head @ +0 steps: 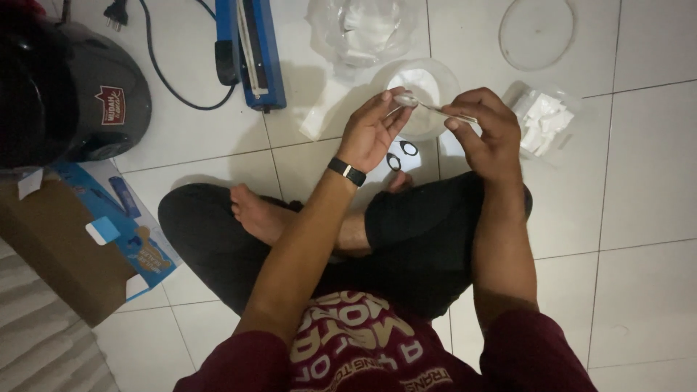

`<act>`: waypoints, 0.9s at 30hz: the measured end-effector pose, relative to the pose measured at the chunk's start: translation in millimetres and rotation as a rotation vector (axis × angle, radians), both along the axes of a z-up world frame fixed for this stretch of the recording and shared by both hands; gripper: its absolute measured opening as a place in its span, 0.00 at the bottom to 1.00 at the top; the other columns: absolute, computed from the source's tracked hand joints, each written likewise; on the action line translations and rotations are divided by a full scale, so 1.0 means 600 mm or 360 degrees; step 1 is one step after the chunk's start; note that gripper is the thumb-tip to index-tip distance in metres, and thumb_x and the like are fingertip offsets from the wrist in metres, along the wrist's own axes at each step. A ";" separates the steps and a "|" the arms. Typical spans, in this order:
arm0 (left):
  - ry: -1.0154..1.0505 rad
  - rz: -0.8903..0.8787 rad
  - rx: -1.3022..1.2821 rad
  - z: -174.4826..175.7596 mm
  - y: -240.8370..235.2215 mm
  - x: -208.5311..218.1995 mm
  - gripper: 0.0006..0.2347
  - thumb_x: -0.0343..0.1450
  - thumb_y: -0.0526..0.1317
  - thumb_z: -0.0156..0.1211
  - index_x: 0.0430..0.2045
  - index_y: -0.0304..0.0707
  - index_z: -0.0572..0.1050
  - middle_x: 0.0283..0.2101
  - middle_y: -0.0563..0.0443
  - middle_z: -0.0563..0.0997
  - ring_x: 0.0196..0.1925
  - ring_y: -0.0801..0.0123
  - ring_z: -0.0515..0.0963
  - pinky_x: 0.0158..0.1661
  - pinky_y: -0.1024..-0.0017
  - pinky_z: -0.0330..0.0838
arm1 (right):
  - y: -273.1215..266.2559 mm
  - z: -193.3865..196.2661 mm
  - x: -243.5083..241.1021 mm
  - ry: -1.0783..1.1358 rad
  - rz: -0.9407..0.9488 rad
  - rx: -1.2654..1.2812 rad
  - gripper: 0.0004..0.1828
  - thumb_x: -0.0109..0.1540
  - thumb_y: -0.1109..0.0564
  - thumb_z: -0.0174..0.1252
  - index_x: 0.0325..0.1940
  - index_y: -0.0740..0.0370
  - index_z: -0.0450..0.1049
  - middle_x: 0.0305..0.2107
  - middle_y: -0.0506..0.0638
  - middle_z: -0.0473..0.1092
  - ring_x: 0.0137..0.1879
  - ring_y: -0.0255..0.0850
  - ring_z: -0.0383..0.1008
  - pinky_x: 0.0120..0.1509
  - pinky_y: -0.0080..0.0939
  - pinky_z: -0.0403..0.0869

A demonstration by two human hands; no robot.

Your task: The person sits on the floor and repeatedly assembles small white cotton pads by applying a white paste with a spoon, folding the pads, and pressing them with a blue tool. The person handles the pads one at a time, placing finished units into a plastic bag.

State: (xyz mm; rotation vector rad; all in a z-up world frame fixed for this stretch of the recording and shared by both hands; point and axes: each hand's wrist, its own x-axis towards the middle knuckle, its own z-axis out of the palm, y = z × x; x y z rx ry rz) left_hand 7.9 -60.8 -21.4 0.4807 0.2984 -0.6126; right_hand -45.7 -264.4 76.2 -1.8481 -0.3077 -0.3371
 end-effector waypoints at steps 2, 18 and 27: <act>-0.0002 0.0008 0.0009 -0.001 0.000 0.000 0.14 0.77 0.40 0.62 0.54 0.30 0.76 0.51 0.39 0.80 0.57 0.53 0.80 0.65 0.61 0.72 | 0.005 0.005 -0.004 -0.0024 -0.0017 0.0039 0.08 0.69 0.65 0.62 0.51 0.73 0.80 0.38 0.63 0.71 0.44 0.50 0.73 0.50 0.50 0.69; -0.0069 0.0037 -0.0027 0.029 0.010 -0.012 0.10 0.76 0.40 0.62 0.49 0.34 0.78 0.48 0.43 0.83 0.54 0.59 0.82 0.63 0.64 0.74 | 0.030 0.046 -0.021 -0.0180 -0.0158 0.0037 0.10 0.70 0.64 0.61 0.49 0.78 0.78 0.37 0.66 0.69 0.45 0.53 0.72 0.51 0.53 0.69; -0.0108 0.0072 -0.0031 0.030 0.021 -0.010 0.10 0.77 0.39 0.61 0.49 0.33 0.78 0.48 0.43 0.82 0.53 0.61 0.83 0.63 0.63 0.75 | 0.038 0.045 -0.009 -0.0216 -0.0257 0.0096 0.10 0.68 0.64 0.62 0.46 0.79 0.78 0.35 0.66 0.69 0.41 0.51 0.70 0.48 0.50 0.68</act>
